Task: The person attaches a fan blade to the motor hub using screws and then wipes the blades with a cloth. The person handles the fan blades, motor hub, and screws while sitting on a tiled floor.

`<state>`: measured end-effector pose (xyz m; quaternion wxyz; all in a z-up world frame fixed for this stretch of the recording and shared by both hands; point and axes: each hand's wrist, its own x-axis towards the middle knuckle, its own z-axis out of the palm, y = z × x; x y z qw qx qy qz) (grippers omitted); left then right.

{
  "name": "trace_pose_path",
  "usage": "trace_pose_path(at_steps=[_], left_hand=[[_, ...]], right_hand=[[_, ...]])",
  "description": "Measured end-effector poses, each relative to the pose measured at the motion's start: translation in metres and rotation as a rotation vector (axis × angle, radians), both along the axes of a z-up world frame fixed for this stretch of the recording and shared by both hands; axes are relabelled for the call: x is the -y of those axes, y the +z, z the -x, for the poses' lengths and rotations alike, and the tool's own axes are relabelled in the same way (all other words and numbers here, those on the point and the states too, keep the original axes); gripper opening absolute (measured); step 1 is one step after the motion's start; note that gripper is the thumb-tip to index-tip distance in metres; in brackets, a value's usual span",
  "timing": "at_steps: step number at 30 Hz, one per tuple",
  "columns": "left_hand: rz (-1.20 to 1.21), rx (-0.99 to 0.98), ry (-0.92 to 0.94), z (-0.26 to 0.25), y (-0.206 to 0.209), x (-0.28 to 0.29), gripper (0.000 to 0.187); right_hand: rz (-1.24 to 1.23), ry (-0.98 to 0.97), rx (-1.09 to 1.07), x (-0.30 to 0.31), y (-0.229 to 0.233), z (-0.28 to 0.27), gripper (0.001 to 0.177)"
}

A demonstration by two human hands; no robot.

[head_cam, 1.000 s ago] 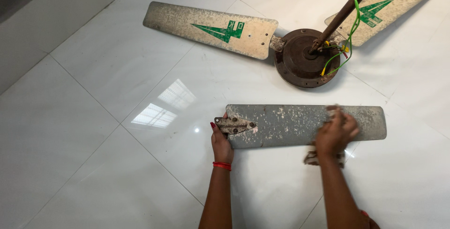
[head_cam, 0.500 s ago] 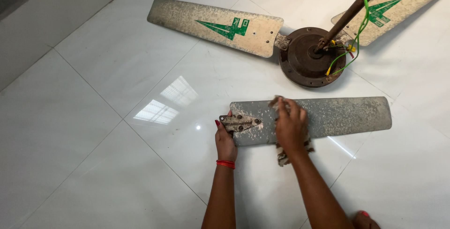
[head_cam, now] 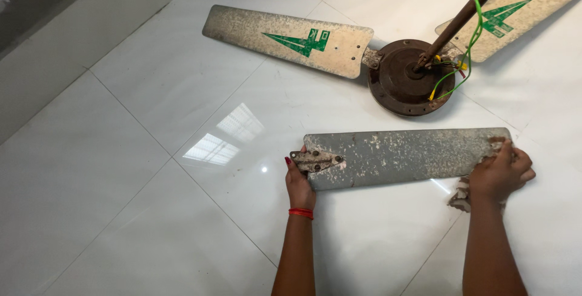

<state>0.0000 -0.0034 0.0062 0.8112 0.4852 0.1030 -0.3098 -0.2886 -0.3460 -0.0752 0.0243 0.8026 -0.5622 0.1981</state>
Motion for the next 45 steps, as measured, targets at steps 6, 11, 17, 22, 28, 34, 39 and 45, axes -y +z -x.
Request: trace_pose_path(at_steps=[6,11,17,22,28,34,39,45], left_hand=[[0.071,-0.079,0.13,-0.016,0.019,-0.015,0.075],[0.16,-0.038,0.199,-0.04,0.03,-0.031,0.075],[0.271,-0.056,0.314,-0.072,0.059,-0.063,0.074],[0.275,0.03,0.335,-0.084,0.082,-0.088,0.076],[0.208,0.053,0.306,-0.089,0.096,-0.106,0.08],[0.169,0.085,0.266,-0.097,0.122,-0.105,0.076],[0.114,0.045,0.108,-0.085,0.137,-0.049,0.07],[0.356,0.071,-0.208,-0.041,0.136,0.061,0.063]], right_hand=[[-0.047,-0.063,0.599,0.003,-0.005,0.018,0.032],[-0.137,-0.016,0.967,-0.025,-0.002,-0.015,0.029],[-0.817,0.179,0.992,-0.158,0.026,-0.129,0.033],[-1.004,0.534,0.947,-0.275,0.073,-0.203,0.035],[-0.559,1.12,0.337,-0.302,0.141,-0.193,0.046],[-0.558,1.464,0.04,-0.291,0.23,-0.187,0.038],[-0.173,1.596,-0.097,-0.247,0.311,-0.212,0.039],[-0.006,1.435,-0.719,-0.157,0.387,-0.198,0.079]])
